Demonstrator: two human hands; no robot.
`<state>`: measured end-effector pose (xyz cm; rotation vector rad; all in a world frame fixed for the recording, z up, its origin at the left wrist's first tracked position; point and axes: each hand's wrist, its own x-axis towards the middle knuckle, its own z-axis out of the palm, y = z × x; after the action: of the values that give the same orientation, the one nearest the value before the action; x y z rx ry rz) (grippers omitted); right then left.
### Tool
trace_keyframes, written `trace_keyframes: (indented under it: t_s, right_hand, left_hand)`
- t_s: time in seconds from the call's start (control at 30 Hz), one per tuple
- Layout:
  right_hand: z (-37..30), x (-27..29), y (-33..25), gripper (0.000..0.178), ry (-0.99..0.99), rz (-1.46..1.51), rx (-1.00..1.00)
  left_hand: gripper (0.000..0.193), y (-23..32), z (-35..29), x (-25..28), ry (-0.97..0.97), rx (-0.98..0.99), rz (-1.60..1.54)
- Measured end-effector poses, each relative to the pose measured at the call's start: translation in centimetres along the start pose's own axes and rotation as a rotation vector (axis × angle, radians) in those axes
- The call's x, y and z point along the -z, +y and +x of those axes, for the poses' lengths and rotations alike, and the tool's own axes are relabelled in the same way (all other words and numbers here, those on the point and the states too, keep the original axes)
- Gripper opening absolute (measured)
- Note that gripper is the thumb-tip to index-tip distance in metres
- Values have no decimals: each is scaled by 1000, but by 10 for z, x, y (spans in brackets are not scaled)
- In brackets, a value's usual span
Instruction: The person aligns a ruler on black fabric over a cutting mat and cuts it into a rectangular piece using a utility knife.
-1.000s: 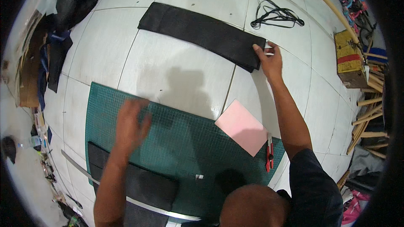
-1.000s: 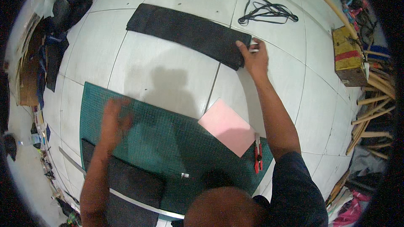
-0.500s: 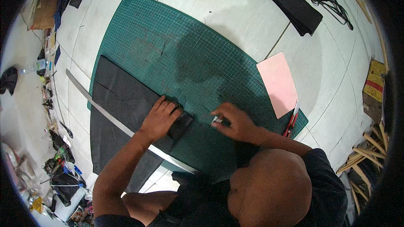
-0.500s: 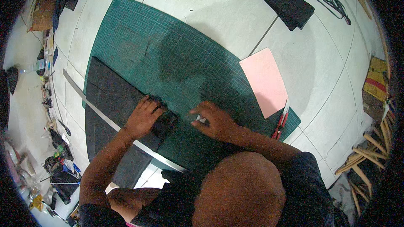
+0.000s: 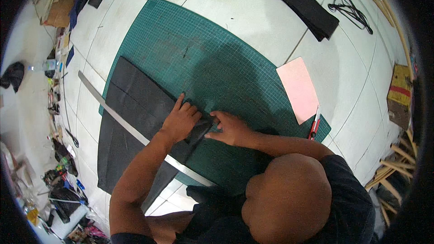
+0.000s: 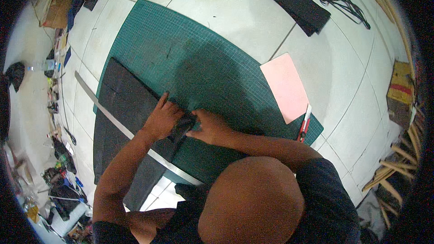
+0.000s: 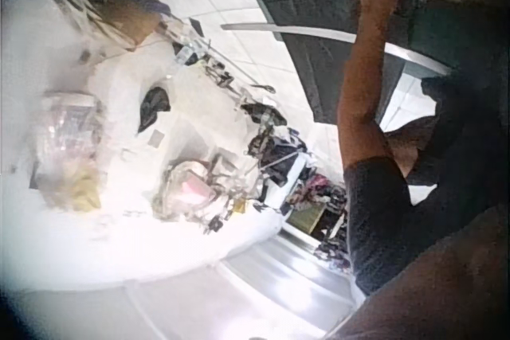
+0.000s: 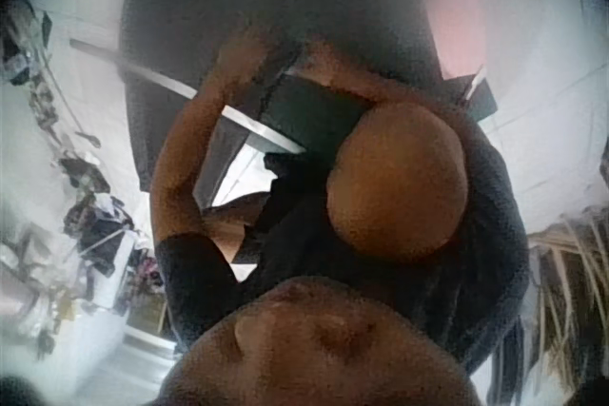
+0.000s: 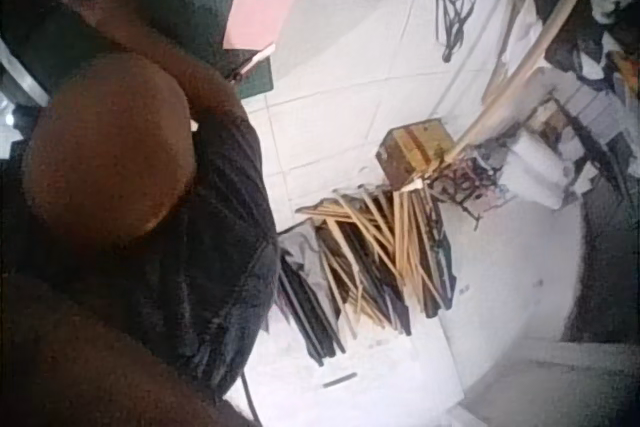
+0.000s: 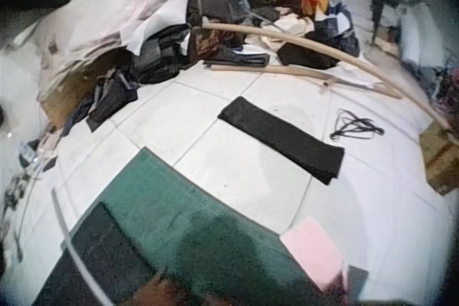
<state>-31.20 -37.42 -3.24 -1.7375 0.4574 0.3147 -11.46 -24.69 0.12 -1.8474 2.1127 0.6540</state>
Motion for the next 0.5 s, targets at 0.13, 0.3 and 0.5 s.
trace_keyframes:
  t_s: [0.13, 0.3, 0.5]
  right_hand:
    - [8, -4, -21, 84, -112, -145, -50]
    - [17, -30, -21, 62, -14, 138, -85]
    - [9, 15, 19, 33, 499, 279, -70]
  left_hand:
    - [40, -1, -9, -1, 50, 6, 6]
    - [47, -3, -16, 5, 139, 75, -143]
    - [62, -43, 4, 39, 632, 414, -318]
